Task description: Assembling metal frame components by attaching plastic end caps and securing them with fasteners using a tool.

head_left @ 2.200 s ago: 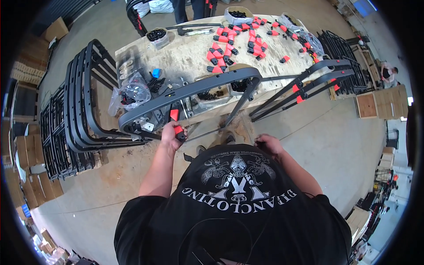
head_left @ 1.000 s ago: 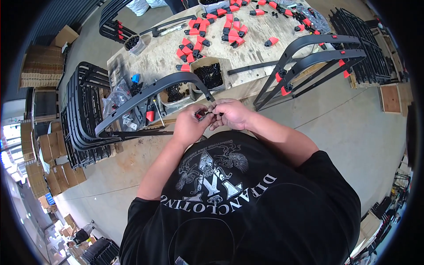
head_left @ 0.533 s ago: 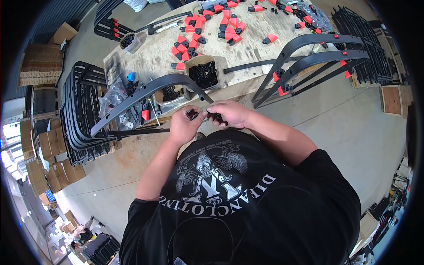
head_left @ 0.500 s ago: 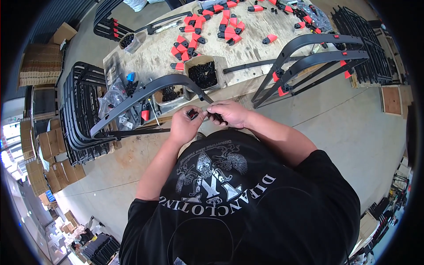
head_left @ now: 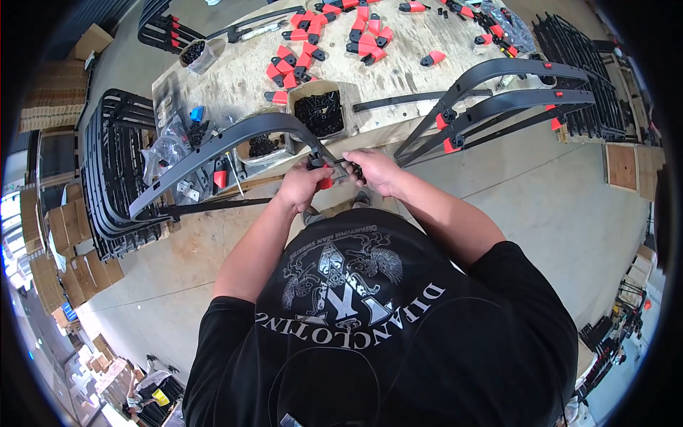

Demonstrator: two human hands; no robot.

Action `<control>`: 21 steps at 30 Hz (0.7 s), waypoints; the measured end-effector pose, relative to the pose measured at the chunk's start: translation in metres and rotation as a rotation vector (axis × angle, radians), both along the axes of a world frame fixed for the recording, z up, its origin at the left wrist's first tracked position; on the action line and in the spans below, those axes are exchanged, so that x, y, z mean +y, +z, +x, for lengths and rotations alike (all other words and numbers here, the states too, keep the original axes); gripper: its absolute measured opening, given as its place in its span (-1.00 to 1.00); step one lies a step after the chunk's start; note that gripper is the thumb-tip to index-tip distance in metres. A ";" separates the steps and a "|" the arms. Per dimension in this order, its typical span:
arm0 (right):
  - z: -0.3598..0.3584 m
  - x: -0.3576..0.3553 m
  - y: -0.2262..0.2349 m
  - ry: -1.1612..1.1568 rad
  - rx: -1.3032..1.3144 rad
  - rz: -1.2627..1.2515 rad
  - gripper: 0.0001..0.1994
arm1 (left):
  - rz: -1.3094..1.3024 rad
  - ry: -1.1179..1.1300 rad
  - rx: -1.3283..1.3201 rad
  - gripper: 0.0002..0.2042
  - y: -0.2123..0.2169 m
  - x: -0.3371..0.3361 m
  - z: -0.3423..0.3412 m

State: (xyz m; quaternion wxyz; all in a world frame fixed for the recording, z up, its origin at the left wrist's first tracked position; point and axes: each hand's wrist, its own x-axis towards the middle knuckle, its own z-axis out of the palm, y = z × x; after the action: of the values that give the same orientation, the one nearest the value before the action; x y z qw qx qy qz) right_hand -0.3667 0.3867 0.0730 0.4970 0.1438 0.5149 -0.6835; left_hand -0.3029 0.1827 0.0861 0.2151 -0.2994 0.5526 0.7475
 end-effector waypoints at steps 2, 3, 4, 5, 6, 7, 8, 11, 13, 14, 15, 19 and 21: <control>-0.003 -0.004 -0.002 -0.007 0.026 0.014 -0.73 | -0.043 -0.060 0.019 -0.78 -0.002 0.001 0.003; -0.004 -0.005 -0.002 -0.015 0.054 0.024 -0.73 | -0.046 -0.111 0.023 -0.77 -0.002 0.002 0.008; -0.006 -0.007 -0.001 -0.011 0.055 0.024 -0.73 | -0.051 -0.159 0.030 -0.76 -0.002 0.002 0.010; -0.007 -0.008 0.001 -0.007 0.045 0.024 -0.73 | -0.051 -0.155 0.031 -0.76 -0.004 0.000 0.010; -0.009 -0.009 0.003 -0.003 0.035 0.023 -0.74 | -0.108 -0.237 0.009 -0.73 -0.008 -0.002 0.009; -0.009 -0.011 0.004 0.001 0.033 0.025 -0.74 | -0.163 -0.320 -0.017 -0.69 -0.009 -0.003 0.010; -0.009 -0.013 0.006 -0.001 0.059 0.048 -0.72 | -0.131 -0.237 -0.005 -0.71 -0.007 0.000 0.008; -0.011 -0.018 0.006 0.014 0.095 0.074 -0.73 | -0.111 -0.178 -0.023 -0.79 -0.012 -0.005 -0.008; -0.013 -0.022 0.004 0.030 0.103 0.074 -0.74 | -0.015 -0.122 0.040 -0.81 -0.009 -0.003 -0.009; -0.014 -0.025 0.002 0.036 0.153 0.076 -0.72 | -0.020 -0.142 0.036 -0.75 -0.008 -0.004 -0.010; -0.015 -0.026 0.000 0.041 0.203 0.078 -0.70 | -0.025 -0.163 0.032 -0.68 -0.007 -0.005 -0.010; -0.022 -0.032 0.000 0.024 0.177 0.055 -0.72 | -0.048 -0.183 0.042 -0.66 -0.014 -0.007 -0.004; -0.023 -0.032 -0.001 -0.014 0.181 0.003 -0.74 | 0.126 -0.099 0.052 -0.65 -0.009 -0.006 -0.003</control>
State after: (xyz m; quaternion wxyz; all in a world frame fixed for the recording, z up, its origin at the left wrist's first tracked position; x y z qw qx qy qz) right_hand -0.3900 0.3543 0.0725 0.4436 0.0855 0.5578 -0.6963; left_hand -0.3058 0.1767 0.0775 0.2560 -0.2382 0.5238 0.7767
